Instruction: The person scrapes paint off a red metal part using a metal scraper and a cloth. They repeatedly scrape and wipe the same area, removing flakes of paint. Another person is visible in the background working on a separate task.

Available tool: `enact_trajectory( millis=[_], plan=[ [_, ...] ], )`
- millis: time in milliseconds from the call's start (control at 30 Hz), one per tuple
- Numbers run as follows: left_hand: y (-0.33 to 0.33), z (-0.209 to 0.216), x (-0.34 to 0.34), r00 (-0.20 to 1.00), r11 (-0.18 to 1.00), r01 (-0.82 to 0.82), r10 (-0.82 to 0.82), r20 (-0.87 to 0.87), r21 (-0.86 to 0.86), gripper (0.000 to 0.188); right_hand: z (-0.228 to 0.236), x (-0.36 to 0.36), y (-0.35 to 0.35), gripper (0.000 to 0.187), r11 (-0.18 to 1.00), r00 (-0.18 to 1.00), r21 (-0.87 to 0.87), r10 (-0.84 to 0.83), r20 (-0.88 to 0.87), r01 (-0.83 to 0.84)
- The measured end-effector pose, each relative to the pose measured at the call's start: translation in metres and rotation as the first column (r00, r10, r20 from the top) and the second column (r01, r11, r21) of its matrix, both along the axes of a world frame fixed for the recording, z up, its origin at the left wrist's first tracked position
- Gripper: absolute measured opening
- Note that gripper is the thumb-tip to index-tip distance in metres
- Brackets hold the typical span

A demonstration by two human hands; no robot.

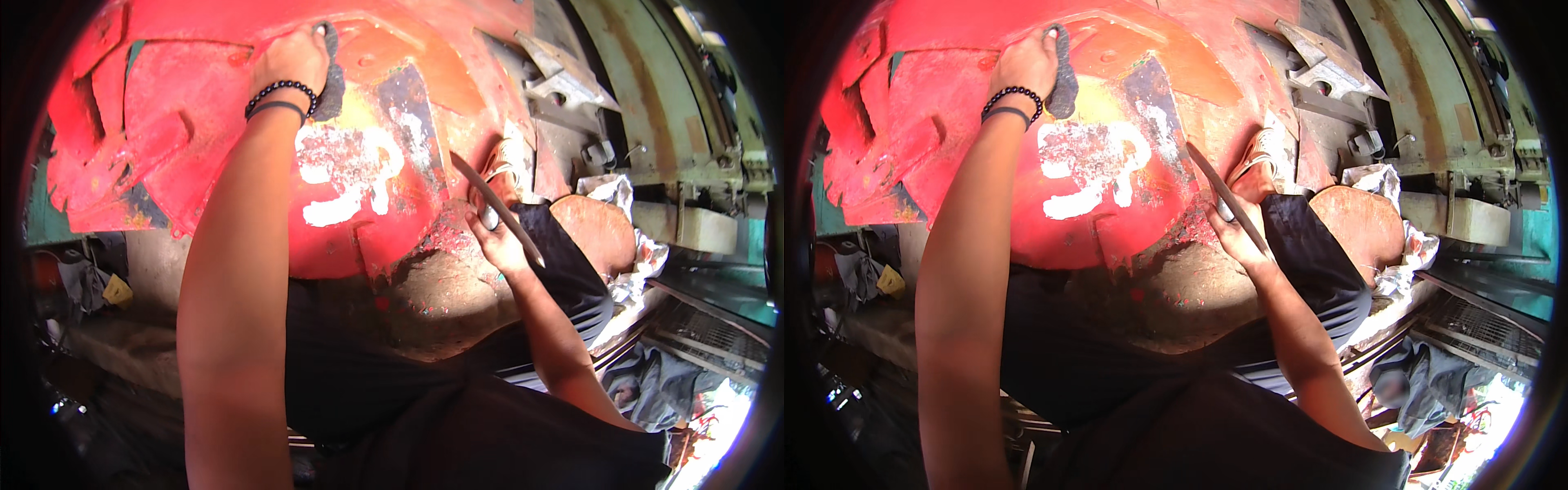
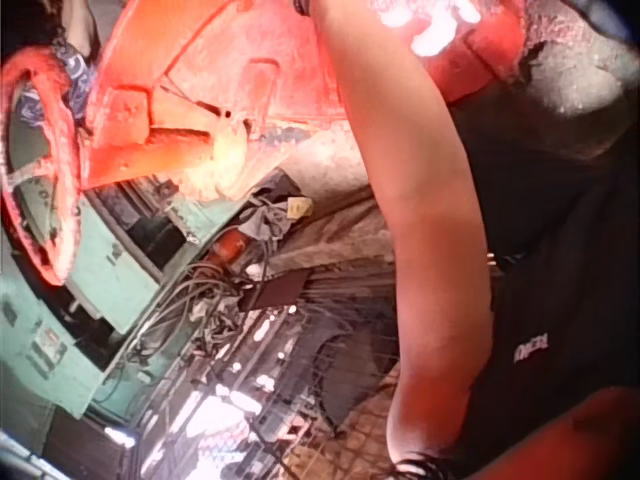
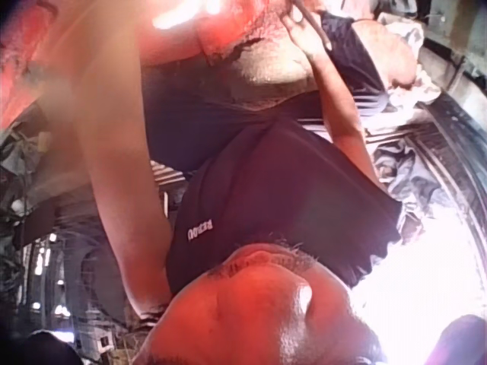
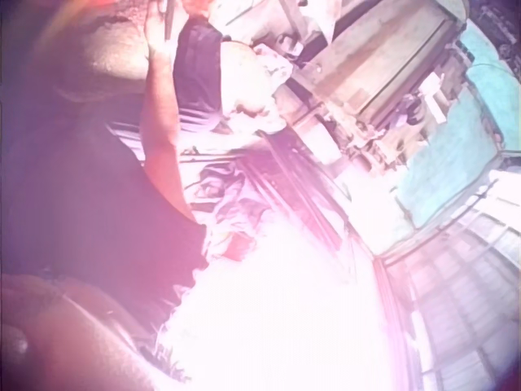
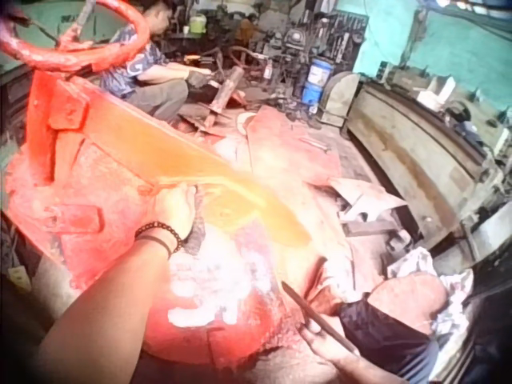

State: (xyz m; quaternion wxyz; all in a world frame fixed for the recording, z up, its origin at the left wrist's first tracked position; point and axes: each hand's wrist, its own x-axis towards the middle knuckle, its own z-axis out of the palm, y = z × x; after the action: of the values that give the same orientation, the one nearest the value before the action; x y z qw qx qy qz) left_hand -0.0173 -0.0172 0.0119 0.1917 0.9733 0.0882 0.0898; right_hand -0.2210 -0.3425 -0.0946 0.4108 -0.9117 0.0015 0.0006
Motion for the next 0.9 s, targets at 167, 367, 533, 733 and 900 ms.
enact_trajectory(
  millis=[167, 367, 533, 733, 900],
  plan=[
    [-0.001, 0.003, -0.003, 1.0, 1.0, -0.007, 0.007, 0.001, 0.023, 0.042, -0.03, 0.0, -0.015, 0.008, 0.996, 0.996, 0.006, 0.087, 0.025, -0.088],
    [-0.002, 0.005, -0.002, 0.999, 0.999, -0.021, 0.022, -0.038, 0.029, 0.042, -0.092, -0.029, -0.045, 0.033, 0.914, 0.882, -0.401, -0.143, -0.449, -0.056],
    [-0.004, 0.002, -0.003, 0.999, 0.999, -0.03, 0.029, 0.014, 0.015, 0.041, -0.036, -0.006, -0.024, 0.018, 0.992, 0.994, -0.085, 0.094, 0.047, -0.09],
    [-0.006, 0.007, -0.007, 1.0, 0.998, -0.016, 0.016, -0.003, 0.063, 0.039, -0.05, 0.001, -0.016, 0.009, 0.992, 0.997, 0.097, 0.082, 0.008, -0.082],
    [-0.003, 0.006, -0.003, 0.999, 0.998, -0.025, 0.022, 0.041, 0.066, 0.039, -0.089, -0.028, -0.035, 0.022, 0.957, 0.959, -0.279, -0.001, -0.283, -0.081]
  ],
)
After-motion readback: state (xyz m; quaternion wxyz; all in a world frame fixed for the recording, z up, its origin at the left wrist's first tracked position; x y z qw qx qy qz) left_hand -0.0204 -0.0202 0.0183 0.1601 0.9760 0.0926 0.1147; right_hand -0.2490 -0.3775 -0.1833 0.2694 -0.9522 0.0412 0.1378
